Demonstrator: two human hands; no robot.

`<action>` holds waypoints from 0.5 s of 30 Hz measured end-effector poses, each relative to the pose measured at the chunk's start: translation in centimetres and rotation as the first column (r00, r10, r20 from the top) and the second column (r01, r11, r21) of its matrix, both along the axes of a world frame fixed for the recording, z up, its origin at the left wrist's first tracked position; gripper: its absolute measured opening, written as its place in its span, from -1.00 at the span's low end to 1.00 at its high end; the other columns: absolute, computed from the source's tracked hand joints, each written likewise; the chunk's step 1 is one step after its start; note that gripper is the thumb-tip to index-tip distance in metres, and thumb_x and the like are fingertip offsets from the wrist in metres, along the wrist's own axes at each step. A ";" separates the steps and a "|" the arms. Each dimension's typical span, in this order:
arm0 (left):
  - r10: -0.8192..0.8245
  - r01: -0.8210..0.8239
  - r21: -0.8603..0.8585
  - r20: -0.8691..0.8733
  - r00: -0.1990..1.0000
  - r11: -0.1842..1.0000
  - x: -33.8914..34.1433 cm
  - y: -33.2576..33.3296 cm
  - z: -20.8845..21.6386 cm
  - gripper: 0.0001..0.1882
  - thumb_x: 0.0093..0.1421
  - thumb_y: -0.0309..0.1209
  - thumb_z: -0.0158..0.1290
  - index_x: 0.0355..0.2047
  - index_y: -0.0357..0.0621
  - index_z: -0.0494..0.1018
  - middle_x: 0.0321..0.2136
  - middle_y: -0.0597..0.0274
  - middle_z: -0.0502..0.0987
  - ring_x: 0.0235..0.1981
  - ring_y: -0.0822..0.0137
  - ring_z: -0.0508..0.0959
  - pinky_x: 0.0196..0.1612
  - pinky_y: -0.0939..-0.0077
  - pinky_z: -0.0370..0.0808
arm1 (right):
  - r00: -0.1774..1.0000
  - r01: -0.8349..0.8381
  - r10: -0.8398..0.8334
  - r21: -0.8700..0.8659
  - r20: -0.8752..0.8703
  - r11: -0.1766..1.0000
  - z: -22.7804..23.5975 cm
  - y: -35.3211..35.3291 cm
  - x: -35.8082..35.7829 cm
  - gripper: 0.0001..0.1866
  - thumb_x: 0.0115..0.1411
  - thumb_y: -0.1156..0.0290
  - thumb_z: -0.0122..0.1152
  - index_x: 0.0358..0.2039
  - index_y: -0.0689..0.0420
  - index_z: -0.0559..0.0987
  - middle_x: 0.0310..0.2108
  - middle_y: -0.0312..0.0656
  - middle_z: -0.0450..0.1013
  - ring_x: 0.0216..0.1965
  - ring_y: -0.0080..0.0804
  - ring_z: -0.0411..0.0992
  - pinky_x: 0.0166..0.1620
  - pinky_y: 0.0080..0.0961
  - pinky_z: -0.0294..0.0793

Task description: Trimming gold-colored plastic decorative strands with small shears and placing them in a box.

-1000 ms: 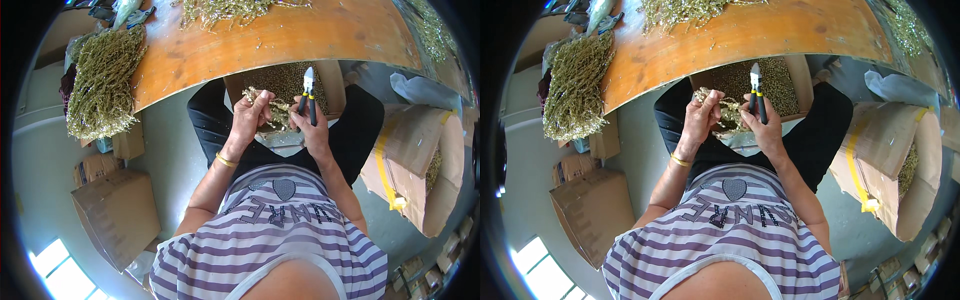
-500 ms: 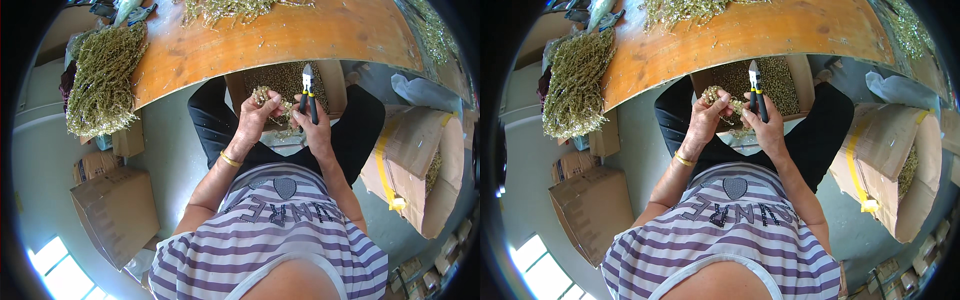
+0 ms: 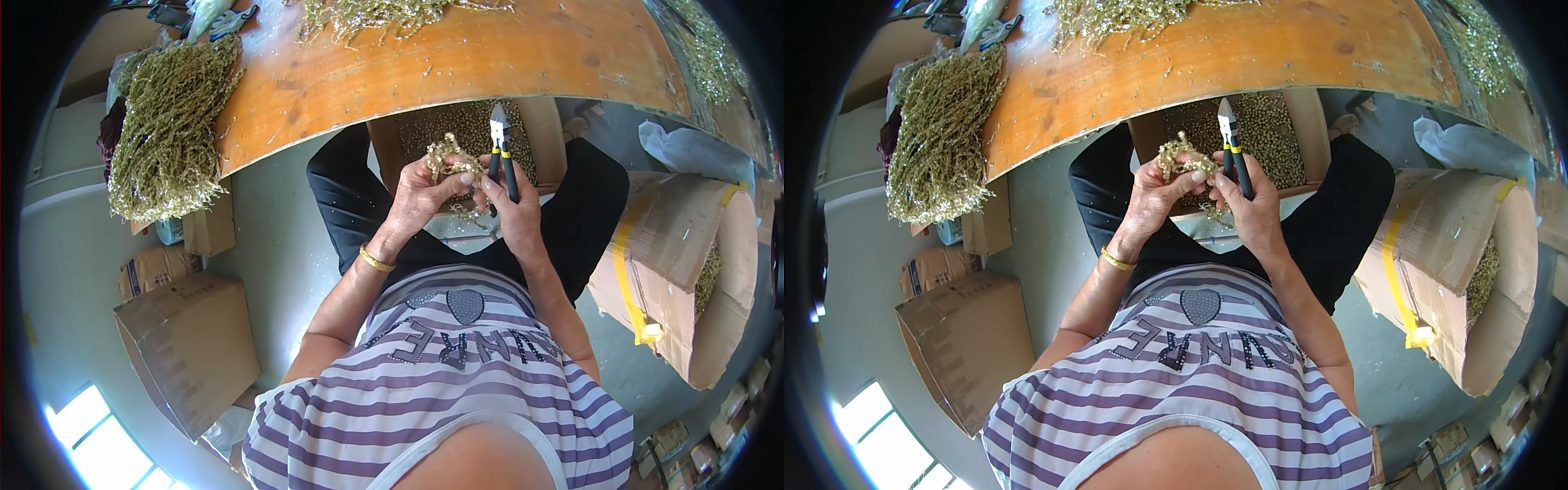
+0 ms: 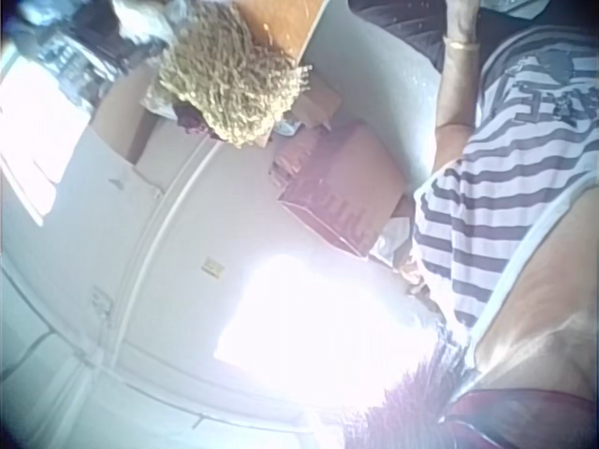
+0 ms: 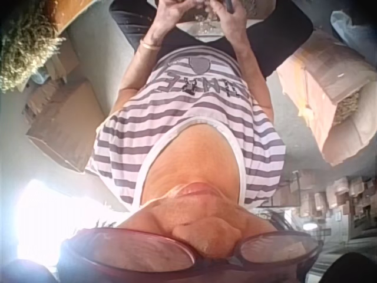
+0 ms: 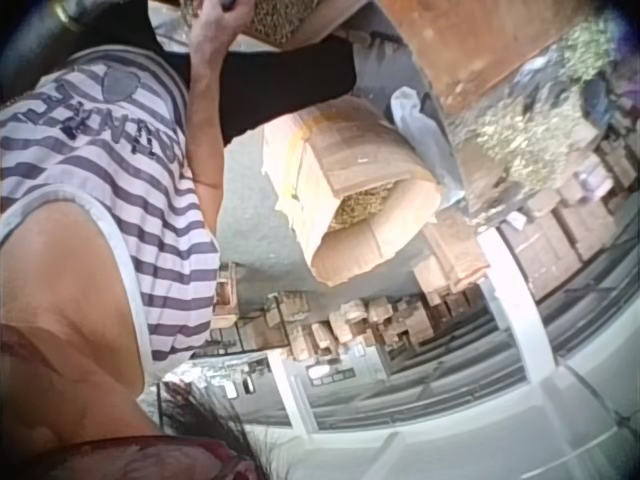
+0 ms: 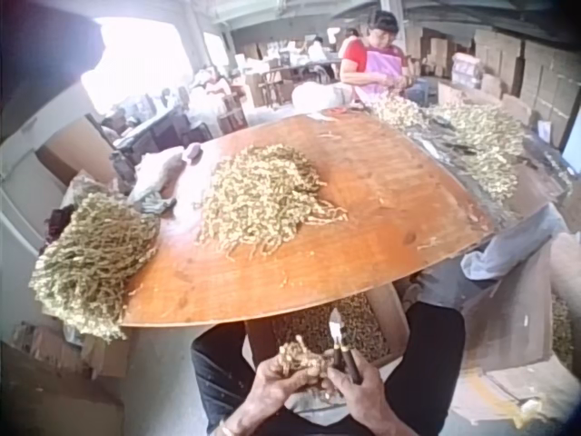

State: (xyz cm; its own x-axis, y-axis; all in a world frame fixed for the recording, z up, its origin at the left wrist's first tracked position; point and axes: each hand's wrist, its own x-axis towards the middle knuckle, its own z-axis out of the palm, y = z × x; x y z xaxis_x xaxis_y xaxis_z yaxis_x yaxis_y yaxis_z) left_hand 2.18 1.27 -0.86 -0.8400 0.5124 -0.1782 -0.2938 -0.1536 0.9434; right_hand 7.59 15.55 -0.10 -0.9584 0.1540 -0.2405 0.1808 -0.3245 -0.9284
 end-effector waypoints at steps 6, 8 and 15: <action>0.015 -0.031 0.108 0.149 0.989 0.994 0.1 0.6 1.4 -0.77 0.10 -0.48 0.02 -0.21 -0.23 0.40 -0.46 0.31 0.46 -0.43 0.54 0.40 -0.31 0.65 0.39 | 1.000 -0.022 0.022 0.146 0.002 0.989 -0.2 0.1 0.3 -0.75 0.11 0.51 -0.01 -0.17 0.24 0.38 -0.54 -0.34 0.33 -0.55 -0.67 0.28 -0.46 -0.72 0.28; -0.088 0.080 0.080 0.094 0.992 0.994 -0.3 0.1 0.3 -0.70 0.11 -0.45 0.01 -0.12 -0.21 0.36 -0.56 0.37 0.43 -0.50 0.55 0.40 -0.35 0.66 0.38 | 0.999 -0.030 0.028 0.142 0.014 0.989 0.0 0.0 0.3 -0.75 0.11 0.51 -0.01 -0.16 0.23 0.38 -0.55 -0.34 0.33 -0.55 -0.66 0.28 -0.47 -0.72 0.28; 0.113 -0.206 0.220 0.374 0.920 0.953 0.0 0.8 -0.7 -0.86 0.12 -0.38 0.01 -0.53 -0.13 0.36 -0.64 0.38 0.40 -0.60 0.61 0.36 -0.52 0.74 0.29 | 0.997 -0.068 0.070 -0.075 0.014 0.995 -0.3 0.4 0.0 -0.72 0.11 0.53 -0.02 -0.12 0.23 0.36 -0.53 -0.33 0.33 -0.54 -0.64 0.29 -0.45 -0.70 0.28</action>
State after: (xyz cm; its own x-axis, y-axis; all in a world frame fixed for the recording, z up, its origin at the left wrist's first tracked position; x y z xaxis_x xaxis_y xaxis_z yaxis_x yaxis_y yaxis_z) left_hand 2.15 2.10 -1.54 -0.8197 0.4435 -0.3624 -0.5521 -0.4435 0.7061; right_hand 7.58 15.94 -0.41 -0.9618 0.0687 -0.2649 0.2205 -0.3791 -0.8987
